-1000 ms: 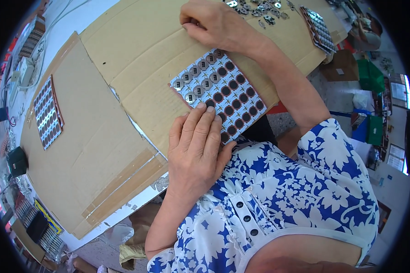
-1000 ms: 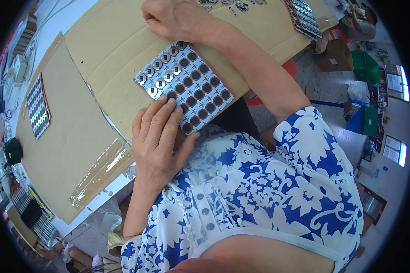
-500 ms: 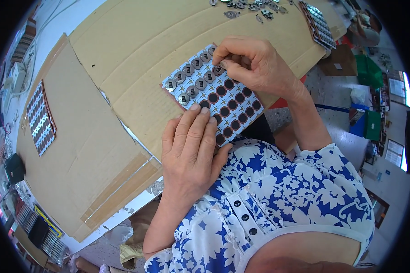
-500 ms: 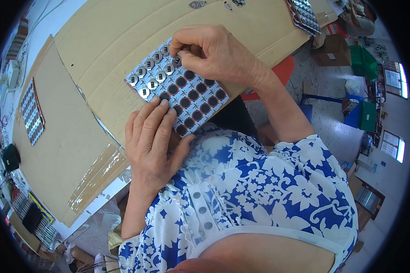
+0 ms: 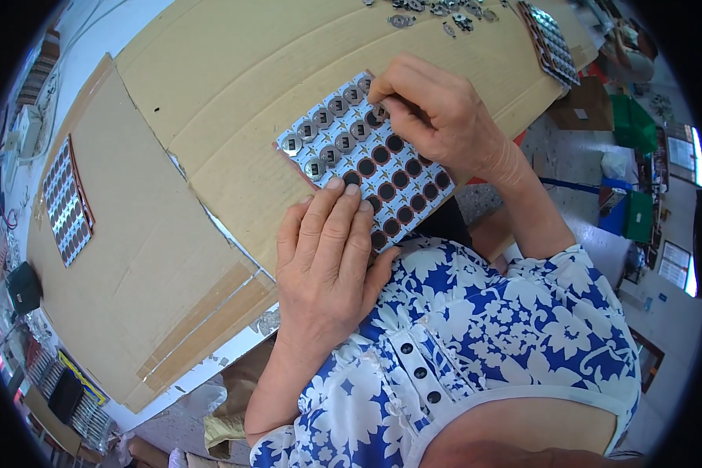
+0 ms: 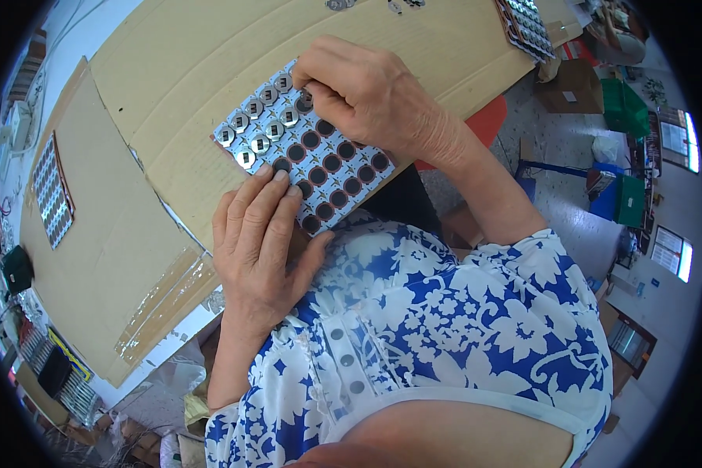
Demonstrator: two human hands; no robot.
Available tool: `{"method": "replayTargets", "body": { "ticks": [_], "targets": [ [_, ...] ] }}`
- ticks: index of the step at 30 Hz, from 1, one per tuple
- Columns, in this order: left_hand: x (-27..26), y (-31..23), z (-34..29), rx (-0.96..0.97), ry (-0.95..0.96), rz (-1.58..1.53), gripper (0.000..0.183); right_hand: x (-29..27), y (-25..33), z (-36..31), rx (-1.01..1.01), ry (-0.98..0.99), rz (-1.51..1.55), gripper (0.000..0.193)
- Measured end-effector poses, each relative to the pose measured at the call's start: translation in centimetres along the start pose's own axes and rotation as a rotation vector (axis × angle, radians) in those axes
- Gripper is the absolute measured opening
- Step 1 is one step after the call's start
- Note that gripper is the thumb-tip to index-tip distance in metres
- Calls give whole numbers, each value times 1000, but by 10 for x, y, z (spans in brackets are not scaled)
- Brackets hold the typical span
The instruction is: The person assembles small metal washers into a plastic grid by hand, placing them one by one into the tray.
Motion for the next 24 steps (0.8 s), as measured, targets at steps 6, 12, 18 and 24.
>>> {"method": "replayTargets", "body": {
  "ticks": [6,12,18,24],
  "targets": [
    [-1,0,1,4,-3,10,61,5,9,2,-97,-22,-24,13],
    [-1,-1,1,6,-4,6,61,7,19,-9,-11,-128,-158,17],
    [0,-1,1,-2,7,14,62,5,12,-16,118,-154,-48,12],
    [1,-1,3,1,18,9,61,-1,5,-12,129,-69,13,16]
  ]
}}
Point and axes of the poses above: each hand's wrist, its own z-axis towards the middle knuckle, its own x-axis out of the palm, y = z × x, the point moved 8 cm from there along z, towards the middle knuckle, and after that the axes turned 8 degrees about -x, right-handed, at the moved point
